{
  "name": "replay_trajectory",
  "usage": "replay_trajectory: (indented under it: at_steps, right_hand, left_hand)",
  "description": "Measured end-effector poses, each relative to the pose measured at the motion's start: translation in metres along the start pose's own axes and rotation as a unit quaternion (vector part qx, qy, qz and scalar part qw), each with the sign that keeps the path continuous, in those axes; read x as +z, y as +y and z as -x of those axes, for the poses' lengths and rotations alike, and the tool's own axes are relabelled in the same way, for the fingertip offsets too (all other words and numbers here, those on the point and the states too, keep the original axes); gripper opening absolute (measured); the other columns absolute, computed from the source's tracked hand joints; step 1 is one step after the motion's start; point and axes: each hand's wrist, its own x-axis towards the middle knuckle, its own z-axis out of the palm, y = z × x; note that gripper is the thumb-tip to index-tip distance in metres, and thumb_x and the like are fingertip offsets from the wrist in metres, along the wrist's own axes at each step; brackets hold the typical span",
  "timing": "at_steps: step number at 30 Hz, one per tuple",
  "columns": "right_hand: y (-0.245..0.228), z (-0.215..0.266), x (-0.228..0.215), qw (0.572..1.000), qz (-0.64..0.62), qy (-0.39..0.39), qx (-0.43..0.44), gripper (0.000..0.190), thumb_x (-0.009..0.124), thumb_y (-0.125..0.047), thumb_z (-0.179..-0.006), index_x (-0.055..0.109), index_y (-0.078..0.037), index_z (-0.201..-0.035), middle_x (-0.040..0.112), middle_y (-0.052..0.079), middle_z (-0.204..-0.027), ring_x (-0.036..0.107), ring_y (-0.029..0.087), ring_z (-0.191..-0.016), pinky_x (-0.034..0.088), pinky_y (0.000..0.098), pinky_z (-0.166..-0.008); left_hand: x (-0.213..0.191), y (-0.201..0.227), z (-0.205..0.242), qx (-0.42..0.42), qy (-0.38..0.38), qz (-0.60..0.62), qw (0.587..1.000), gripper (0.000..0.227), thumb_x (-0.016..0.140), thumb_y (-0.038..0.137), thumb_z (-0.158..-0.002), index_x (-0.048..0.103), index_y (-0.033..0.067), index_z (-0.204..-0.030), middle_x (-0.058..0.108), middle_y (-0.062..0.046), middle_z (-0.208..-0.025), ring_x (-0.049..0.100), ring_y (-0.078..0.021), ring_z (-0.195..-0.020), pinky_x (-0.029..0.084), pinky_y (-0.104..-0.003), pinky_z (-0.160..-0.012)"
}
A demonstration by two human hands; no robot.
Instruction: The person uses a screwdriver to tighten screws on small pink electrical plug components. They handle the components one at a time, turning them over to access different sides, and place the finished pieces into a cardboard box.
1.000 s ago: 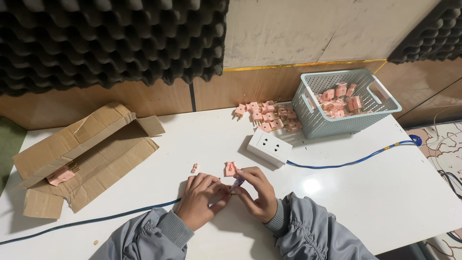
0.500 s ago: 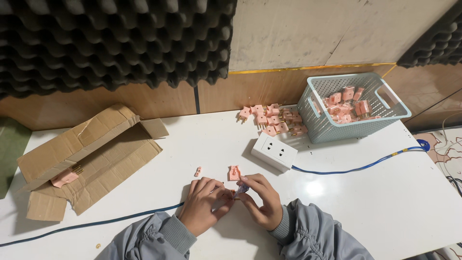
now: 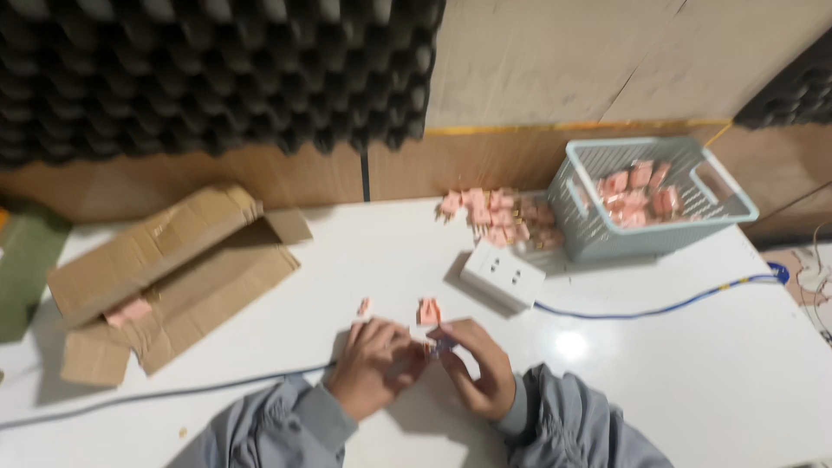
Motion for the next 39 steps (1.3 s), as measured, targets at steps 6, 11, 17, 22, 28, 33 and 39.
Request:
replay_trajectory:
  at_steps: [6,11,17,22,28,33,39]
  right_hand:
    - [0.004,0.008,0.005,1.000,0.024,0.004,-0.012,0.049,0.056,0.009,-0.113,0.055,-0.004,-0.160,0.078,0.019,-0.122,0.075,0.031,-0.103,0.065,0.0412,-0.095]
    - [0.008,0.002,0.006,1.000,0.009,0.018,0.001,0.045,0.056,0.008,-0.113,0.059,-0.003,-0.156,0.078,0.020,-0.121,0.075,0.032,-0.102,0.065,0.0403,-0.091]
    - [0.010,0.012,0.005,1.000,0.002,0.010,0.016,0.045,0.056,0.007,-0.113,0.058,-0.005,-0.157,0.078,0.021,-0.124,0.076,0.034,-0.107,0.065,0.0420,-0.095]
    - [0.006,0.007,0.005,1.000,-0.001,0.022,0.017,0.043,0.055,0.007,-0.112,0.060,-0.003,-0.154,0.077,0.021,-0.121,0.075,0.034,-0.106,0.064,0.0414,-0.094]
    - [0.007,0.005,0.003,0.999,0.026,0.029,-0.005,0.045,0.060,0.005,-0.113,0.059,-0.005,-0.157,0.082,0.019,-0.128,0.078,0.032,-0.104,0.064,0.0428,-0.094]
    - [0.034,0.031,-0.002,0.997,0.070,0.021,-0.016,0.051,0.082,0.001,-0.105,0.068,-0.009,-0.154,0.060,0.016,-0.126,0.075,0.027,-0.106,0.068,0.0363,-0.100]
    - [0.024,0.025,0.001,0.999,0.036,0.029,0.015,0.049,0.055,0.002,-0.114,0.058,-0.007,-0.162,0.072,0.020,-0.123,0.073,0.034,-0.107,0.065,0.0431,-0.095]
  left_hand:
    - [-0.009,0.010,-0.003,-0.016,-0.001,-0.021,1.000,0.022,0.078,0.045,-0.099,0.077,0.0232,-0.096,0.075,0.002,-0.108,0.066,-0.0260,-0.105,0.044,-0.048,-0.101]
    - [-0.006,0.002,-0.006,-0.025,-0.013,-0.020,0.999,0.020,0.077,0.048,-0.099,0.077,0.0277,-0.100,0.073,0.005,-0.110,0.064,-0.0247,-0.108,0.043,-0.046,-0.099]
    - [-0.006,0.007,-0.003,-0.028,-0.024,-0.007,0.999,0.022,0.074,0.048,-0.101,0.077,0.0262,-0.101,0.073,0.004,-0.110,0.063,-0.0246,-0.108,0.037,-0.056,-0.119]
    - [-0.004,0.003,-0.002,-0.027,-0.027,-0.002,0.999,0.017,0.076,0.046,-0.101,0.078,0.0299,-0.105,0.072,0.006,-0.110,0.063,-0.0224,-0.107,0.041,-0.047,-0.107]
    - [-0.007,0.004,-0.005,-0.038,-0.033,0.001,0.999,0.016,0.079,0.047,-0.098,0.080,0.0324,-0.103,0.072,0.008,-0.109,0.064,-0.0218,-0.110,0.041,-0.044,-0.101]
    - [-0.006,0.002,-0.004,-0.025,-0.032,-0.005,0.999,0.018,0.082,0.041,-0.094,0.077,0.0263,-0.104,0.074,0.004,-0.112,0.064,-0.0257,-0.109,0.041,-0.046,-0.095]
    - [-0.007,0.004,-0.005,-0.043,-0.043,-0.001,0.998,0.021,0.076,0.050,-0.100,0.079,0.0291,-0.104,0.073,0.006,-0.113,0.063,-0.0241,-0.109,0.042,-0.045,-0.096]
